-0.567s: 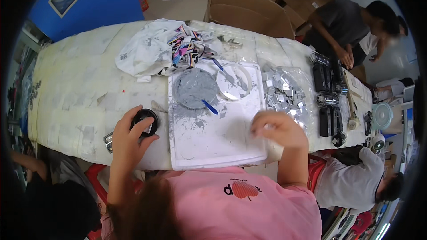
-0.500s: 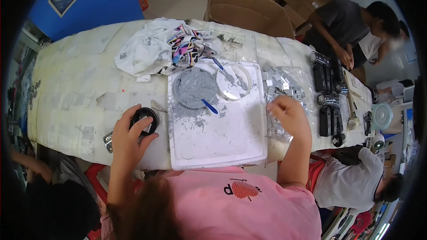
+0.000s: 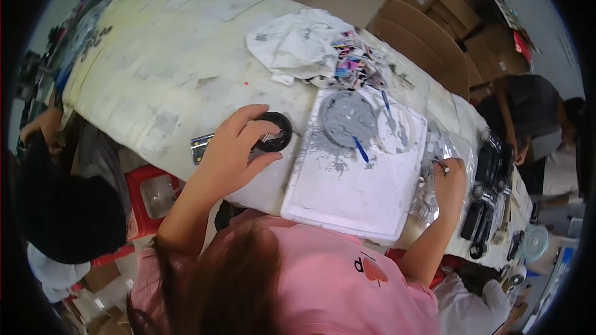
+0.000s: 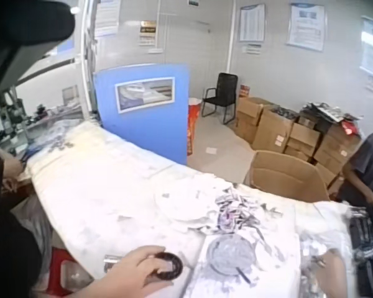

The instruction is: Applying paste or sealant to small electronic parts using a thin applicator tool or brush.

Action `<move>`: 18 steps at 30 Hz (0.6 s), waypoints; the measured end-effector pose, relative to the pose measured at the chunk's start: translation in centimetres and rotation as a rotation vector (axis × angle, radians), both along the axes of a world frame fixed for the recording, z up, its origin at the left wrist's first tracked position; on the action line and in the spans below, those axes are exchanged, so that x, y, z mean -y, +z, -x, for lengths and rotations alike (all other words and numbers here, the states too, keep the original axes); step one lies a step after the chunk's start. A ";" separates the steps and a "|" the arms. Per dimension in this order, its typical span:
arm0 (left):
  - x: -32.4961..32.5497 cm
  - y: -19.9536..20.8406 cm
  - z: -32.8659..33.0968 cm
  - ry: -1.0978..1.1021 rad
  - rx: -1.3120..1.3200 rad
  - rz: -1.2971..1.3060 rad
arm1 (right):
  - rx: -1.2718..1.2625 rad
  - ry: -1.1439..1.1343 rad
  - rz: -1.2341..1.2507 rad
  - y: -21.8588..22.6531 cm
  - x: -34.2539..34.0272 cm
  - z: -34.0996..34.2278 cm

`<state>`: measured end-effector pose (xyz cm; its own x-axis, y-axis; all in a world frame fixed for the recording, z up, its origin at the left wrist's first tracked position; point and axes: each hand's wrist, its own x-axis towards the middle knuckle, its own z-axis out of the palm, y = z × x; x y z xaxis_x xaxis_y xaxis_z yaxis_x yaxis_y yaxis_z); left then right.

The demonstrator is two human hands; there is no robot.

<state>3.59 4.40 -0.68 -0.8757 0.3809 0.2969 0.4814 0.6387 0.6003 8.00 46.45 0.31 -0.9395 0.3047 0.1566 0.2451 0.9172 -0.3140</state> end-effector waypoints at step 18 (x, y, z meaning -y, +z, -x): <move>2.7 7.0 -5.1 -0.089 -0.695 -0.402 | -0.001 0.996 0.491 1.2 23.5 7.8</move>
<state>8.67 1.73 6.32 -0.4115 0.1887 0.8916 0.8680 0.3794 0.3203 0.20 22.99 1.53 -0.7987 -0.5573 0.2269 -0.5328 0.4798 -0.6971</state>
